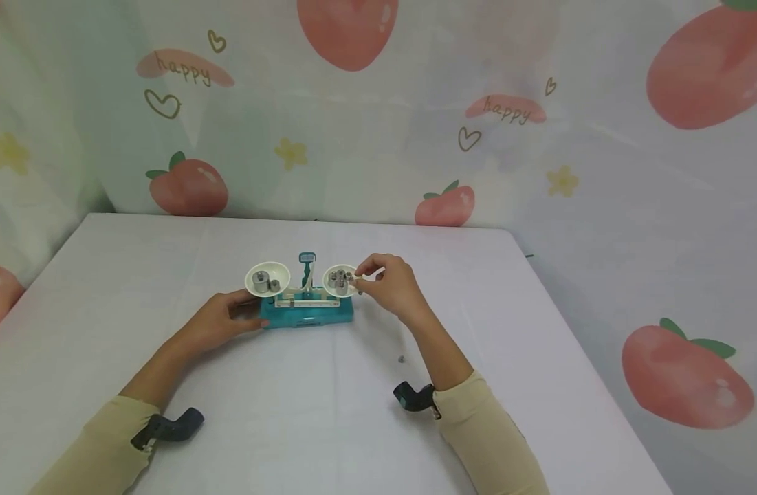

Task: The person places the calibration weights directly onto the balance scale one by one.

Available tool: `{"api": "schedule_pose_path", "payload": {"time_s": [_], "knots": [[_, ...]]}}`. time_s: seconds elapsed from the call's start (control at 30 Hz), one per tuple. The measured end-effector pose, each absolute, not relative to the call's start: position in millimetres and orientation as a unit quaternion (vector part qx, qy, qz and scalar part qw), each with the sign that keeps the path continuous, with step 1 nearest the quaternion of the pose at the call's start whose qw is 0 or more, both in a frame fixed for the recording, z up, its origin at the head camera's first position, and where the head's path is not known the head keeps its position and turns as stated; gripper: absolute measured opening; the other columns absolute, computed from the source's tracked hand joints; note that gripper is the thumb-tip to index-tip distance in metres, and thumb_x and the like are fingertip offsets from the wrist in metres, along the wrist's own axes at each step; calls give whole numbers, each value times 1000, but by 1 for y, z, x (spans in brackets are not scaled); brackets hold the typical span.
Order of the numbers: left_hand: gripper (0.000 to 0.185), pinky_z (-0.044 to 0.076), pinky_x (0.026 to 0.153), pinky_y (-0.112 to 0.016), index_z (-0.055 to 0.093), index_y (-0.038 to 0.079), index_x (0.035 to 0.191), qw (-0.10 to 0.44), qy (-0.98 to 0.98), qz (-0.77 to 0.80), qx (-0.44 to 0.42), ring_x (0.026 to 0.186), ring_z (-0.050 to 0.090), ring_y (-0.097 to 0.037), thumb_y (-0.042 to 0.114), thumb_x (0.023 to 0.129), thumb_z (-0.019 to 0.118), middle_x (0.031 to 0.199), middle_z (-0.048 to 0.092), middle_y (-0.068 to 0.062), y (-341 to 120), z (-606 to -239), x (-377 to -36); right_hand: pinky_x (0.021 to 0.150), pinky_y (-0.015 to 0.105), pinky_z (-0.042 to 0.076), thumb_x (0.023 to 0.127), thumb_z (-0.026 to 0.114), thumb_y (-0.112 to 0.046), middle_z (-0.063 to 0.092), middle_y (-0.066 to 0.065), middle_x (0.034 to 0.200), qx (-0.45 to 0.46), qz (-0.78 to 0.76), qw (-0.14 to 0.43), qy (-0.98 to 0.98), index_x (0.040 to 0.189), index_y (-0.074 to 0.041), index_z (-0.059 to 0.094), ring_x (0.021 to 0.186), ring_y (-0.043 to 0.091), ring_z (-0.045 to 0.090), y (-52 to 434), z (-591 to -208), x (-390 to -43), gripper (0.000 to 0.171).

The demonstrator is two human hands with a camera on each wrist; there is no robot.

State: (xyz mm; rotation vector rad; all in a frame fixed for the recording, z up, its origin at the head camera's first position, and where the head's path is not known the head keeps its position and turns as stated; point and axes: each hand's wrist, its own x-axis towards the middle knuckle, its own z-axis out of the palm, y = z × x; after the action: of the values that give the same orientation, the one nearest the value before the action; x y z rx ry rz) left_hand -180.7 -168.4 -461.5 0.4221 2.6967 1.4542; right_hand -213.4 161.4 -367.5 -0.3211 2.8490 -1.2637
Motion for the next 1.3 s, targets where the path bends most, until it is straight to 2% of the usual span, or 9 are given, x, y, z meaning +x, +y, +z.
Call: {"api": "schedule_pose_path", "payload": {"time_s": [0.23, 0.67, 0.77, 1.1, 1.3], "knots": [[68, 43, 112, -52, 57, 2, 146, 23, 865, 481, 144, 135, 53, -35, 19, 87, 86, 145, 59, -16, -169, -462, -182, 66, 34, 49, 94, 78, -20, 66, 5, 106, -101, -402, 10, 910, 103, -14, 75, 92, 26, 54, 167, -365, -208, 11], [68, 43, 112, -52, 56, 1, 146, 26, 869, 474, 141, 135, 53, -36, 21, 89, 85, 144, 59, -17, -170, -464, -182, 72, 35, 53, 93, 80, -20, 66, 8, 112, -104, -421, 32, 901, 109, -12, 75, 103, 29, 55, 178, -368, -196, 18], [68, 43, 112, -52, 56, 1, 146, 23, 869, 474, 142, 135, 53, -36, 21, 88, 85, 144, 59, -17, -170, -463, -182, 73, 36, 53, 94, 79, -21, 67, 7, 111, -114, -421, 35, 899, 108, -13, 75, 102, 28, 56, 182, -367, -194, 17], [67, 43, 112, -52, 56, 1, 146, 26, 868, 474, 143, 136, 52, -36, 19, 88, 85, 144, 59, -16, -169, -463, -183, 75, 38, 53, 95, 77, -20, 69, 1, 107, -140, -410, 56, 899, 112, -7, 74, 99, 25, 59, 197, -369, -189, 22], [67, 43, 111, -53, 56, 0, 145, 24, 869, 473, 143, 135, 53, -37, 20, 88, 85, 144, 59, -18, -170, -462, -182, 76, 39, 54, 94, 79, -17, 69, 3, 106, -165, -412, 78, 893, 111, -7, 75, 98, 27, 59, 204, -371, -186, 21]]}}
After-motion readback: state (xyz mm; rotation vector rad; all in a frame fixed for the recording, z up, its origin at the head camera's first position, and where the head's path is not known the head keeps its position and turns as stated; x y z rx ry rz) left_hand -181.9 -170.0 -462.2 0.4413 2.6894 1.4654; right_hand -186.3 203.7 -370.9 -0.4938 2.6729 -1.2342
